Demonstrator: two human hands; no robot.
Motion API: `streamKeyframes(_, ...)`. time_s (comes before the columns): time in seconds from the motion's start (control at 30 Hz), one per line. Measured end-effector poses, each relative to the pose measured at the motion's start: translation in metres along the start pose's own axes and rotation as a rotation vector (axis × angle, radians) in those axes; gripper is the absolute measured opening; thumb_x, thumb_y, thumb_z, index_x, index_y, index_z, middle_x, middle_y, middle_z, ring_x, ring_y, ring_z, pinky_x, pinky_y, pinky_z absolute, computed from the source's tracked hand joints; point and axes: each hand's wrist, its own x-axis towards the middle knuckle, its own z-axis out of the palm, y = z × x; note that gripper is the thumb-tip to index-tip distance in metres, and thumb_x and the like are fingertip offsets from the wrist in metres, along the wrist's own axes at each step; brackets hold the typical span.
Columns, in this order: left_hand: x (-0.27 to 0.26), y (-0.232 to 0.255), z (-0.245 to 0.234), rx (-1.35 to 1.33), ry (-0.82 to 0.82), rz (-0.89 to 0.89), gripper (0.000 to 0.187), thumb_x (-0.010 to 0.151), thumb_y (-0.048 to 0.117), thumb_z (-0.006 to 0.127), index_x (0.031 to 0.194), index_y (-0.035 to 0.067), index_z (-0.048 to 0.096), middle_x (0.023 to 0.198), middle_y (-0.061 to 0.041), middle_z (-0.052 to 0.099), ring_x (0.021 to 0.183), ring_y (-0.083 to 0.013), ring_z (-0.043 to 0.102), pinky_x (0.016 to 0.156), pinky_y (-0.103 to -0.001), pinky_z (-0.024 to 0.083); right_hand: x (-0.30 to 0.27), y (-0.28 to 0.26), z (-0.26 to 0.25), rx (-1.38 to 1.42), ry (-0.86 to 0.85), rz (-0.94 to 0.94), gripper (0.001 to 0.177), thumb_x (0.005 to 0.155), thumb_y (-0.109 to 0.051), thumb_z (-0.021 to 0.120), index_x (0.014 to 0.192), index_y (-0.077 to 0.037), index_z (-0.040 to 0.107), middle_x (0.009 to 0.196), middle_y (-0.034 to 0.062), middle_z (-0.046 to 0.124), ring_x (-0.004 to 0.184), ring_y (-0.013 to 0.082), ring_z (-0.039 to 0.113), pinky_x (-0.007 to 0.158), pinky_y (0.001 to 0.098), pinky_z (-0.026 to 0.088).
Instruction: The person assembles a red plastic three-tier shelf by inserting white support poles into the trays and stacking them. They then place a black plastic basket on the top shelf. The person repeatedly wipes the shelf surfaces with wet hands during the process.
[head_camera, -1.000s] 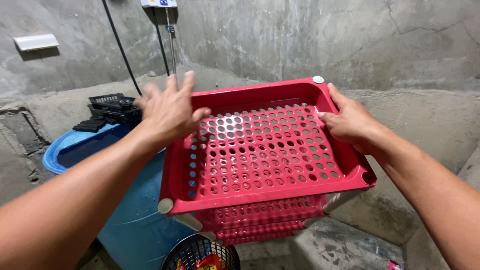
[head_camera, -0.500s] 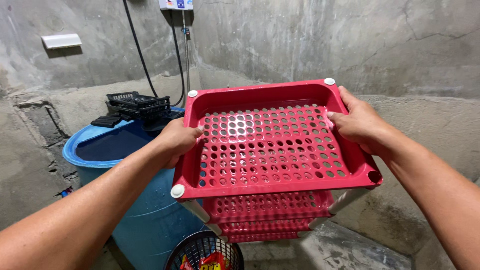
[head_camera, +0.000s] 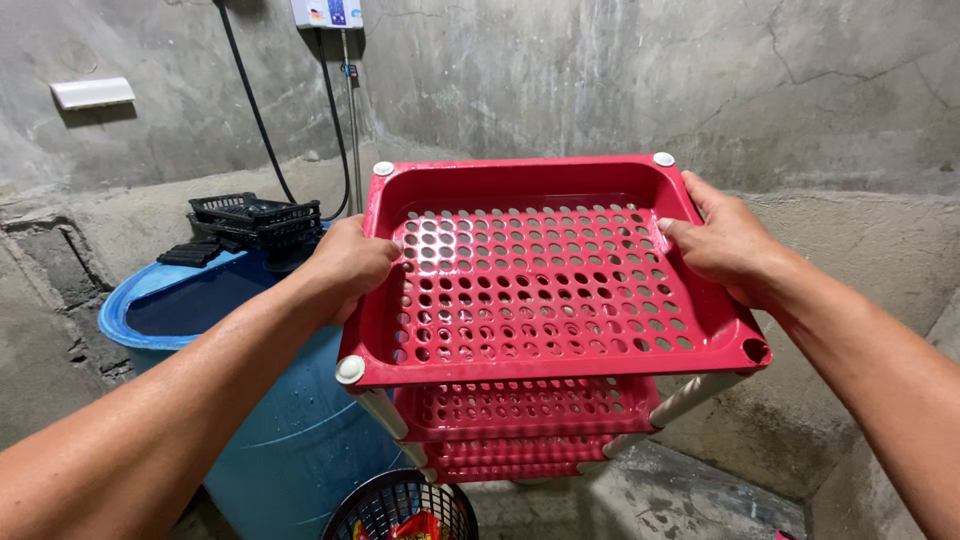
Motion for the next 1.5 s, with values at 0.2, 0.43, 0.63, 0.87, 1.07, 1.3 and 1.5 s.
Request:
streamKeyframes(0.2,-0.008,0.023,0.001,-0.009,-0.003,-0.007,0.024,0.095,0.001,0.055,0.119,0.000,0.062,0.085,-0.017,0.069,0.060,-0.0249,0.066,0.051,-0.043,0.058,-0.009,-0.016,-0.016,-0.013,0.003,0.014,0.058,0.099,-0.007,0.054,0.155,-0.020,0.045,0.117,0.0085,0.071,0.091,0.0158,0.067,0.073,0.0367,0.060)
streamKeyframes(0.43,-0.016,0.051,0.009,0.022,-0.040,0.012,0.024,0.095,0.002,0.058,0.116,-0.003,0.066,0.093,-0.018,0.073,0.070,-0.0263,0.070,0.058,-0.046,0.060,-0.040,-0.052,-0.043,-0.083,0.074,0.100,0.041,0.104,-0.012,0.054,0.145,-0.018,0.057,0.106,0.0106,0.071,0.082,0.0172,0.066,0.069,0.0410,0.059)
streamKeyframes(0.63,-0.020,0.069,0.035,0.038,-0.111,-0.003,0.023,0.092,0.000,0.058,0.111,-0.007,0.069,0.097,-0.019,0.075,0.077,-0.0266,0.074,0.064,-0.049,0.062,-0.071,-0.072,-0.073,-0.132,0.157,0.160,0.039,0.106,-0.013,0.053,0.144,-0.020,0.058,0.106,0.0111,0.072,0.082,0.0183,0.067,0.069,0.0412,0.059)
streamKeyframes(0.87,-0.017,0.067,0.092,0.058,-0.237,-0.005,0.024,0.091,0.001,0.057,0.112,-0.006,0.068,0.090,-0.018,0.073,0.074,-0.0276,0.073,0.061,-0.050,0.061,-0.107,-0.052,-0.124,-0.164,0.270,0.254,0.038,0.106,-0.013,0.053,0.143,-0.019,0.059,0.104,0.0110,0.072,0.081,0.0187,0.068,0.068,0.0423,0.059)
streamKeyframes(1.07,-0.016,0.030,0.161,-0.063,-0.413,-0.037,0.025,0.093,0.001,0.055,0.114,-0.005,0.067,0.082,-0.017,0.071,0.063,-0.0268,0.069,0.055,-0.048,0.060,-0.133,0.007,-0.159,-0.178,0.363,0.363,0.050,0.101,-0.011,0.055,0.149,-0.025,0.055,0.099,0.0099,0.072,0.076,0.0170,0.064,0.065,0.0405,0.057)
streamKeyframes(1.3,-0.018,-0.020,0.238,-0.039,-0.531,-0.205,0.018,0.100,0.010,0.053,0.114,0.004,0.064,0.075,-0.013,0.067,0.057,-0.0241,0.063,0.052,-0.046,0.056,-0.148,0.107,-0.183,-0.183,0.419,0.476,0.064,0.101,-0.013,0.059,0.161,-0.030,0.043,0.107,0.0120,0.075,0.077,0.0177,0.065,0.066,0.0387,0.056)
streamKeyframes(1.5,-0.014,-0.067,0.293,-0.070,-0.586,-0.293,0.023,0.104,0.018,0.054,0.114,0.000,0.062,0.071,-0.011,0.062,0.055,-0.0231,0.058,0.051,-0.044,0.053,-0.153,0.161,-0.193,-0.155,0.410,0.551,0.067,0.100,-0.013,0.059,0.161,-0.027,0.036,0.117,0.0125,0.076,0.090,0.0184,0.070,0.076,0.0372,0.059)
